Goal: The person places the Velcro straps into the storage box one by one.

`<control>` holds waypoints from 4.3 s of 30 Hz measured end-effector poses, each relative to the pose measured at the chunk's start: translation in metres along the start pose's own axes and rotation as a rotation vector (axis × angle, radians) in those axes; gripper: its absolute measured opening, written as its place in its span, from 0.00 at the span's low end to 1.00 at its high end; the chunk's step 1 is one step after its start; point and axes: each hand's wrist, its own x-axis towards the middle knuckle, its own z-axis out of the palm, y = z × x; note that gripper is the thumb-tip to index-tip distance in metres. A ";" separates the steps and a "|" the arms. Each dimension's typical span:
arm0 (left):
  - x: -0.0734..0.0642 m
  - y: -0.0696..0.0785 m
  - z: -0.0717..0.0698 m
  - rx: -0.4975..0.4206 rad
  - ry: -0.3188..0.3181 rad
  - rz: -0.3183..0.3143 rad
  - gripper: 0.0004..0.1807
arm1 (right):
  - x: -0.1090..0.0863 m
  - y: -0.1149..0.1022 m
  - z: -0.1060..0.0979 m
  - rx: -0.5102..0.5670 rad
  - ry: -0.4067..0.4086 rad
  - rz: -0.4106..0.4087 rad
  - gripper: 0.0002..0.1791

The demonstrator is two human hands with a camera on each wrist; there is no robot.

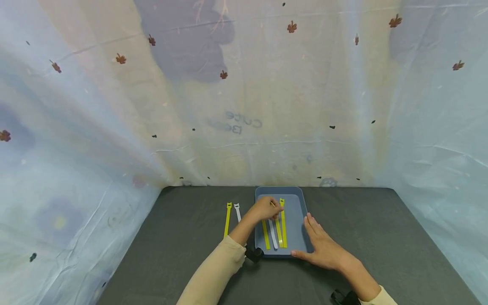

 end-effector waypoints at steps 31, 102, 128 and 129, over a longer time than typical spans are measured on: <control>-0.058 -0.051 -0.061 -0.059 0.144 0.059 0.13 | -0.001 -0.003 0.000 0.007 -0.004 0.011 0.72; -0.080 -0.116 -0.090 0.129 0.327 -0.209 0.17 | -0.001 0.001 0.001 0.023 0.007 -0.021 0.73; -0.080 -0.121 -0.090 0.175 0.343 -0.212 0.09 | 0.000 0.001 -0.001 0.017 0.009 -0.025 0.73; -0.080 -0.121 -0.090 0.174 0.345 -0.209 0.09 | 0.000 0.001 -0.001 0.016 0.009 -0.026 0.73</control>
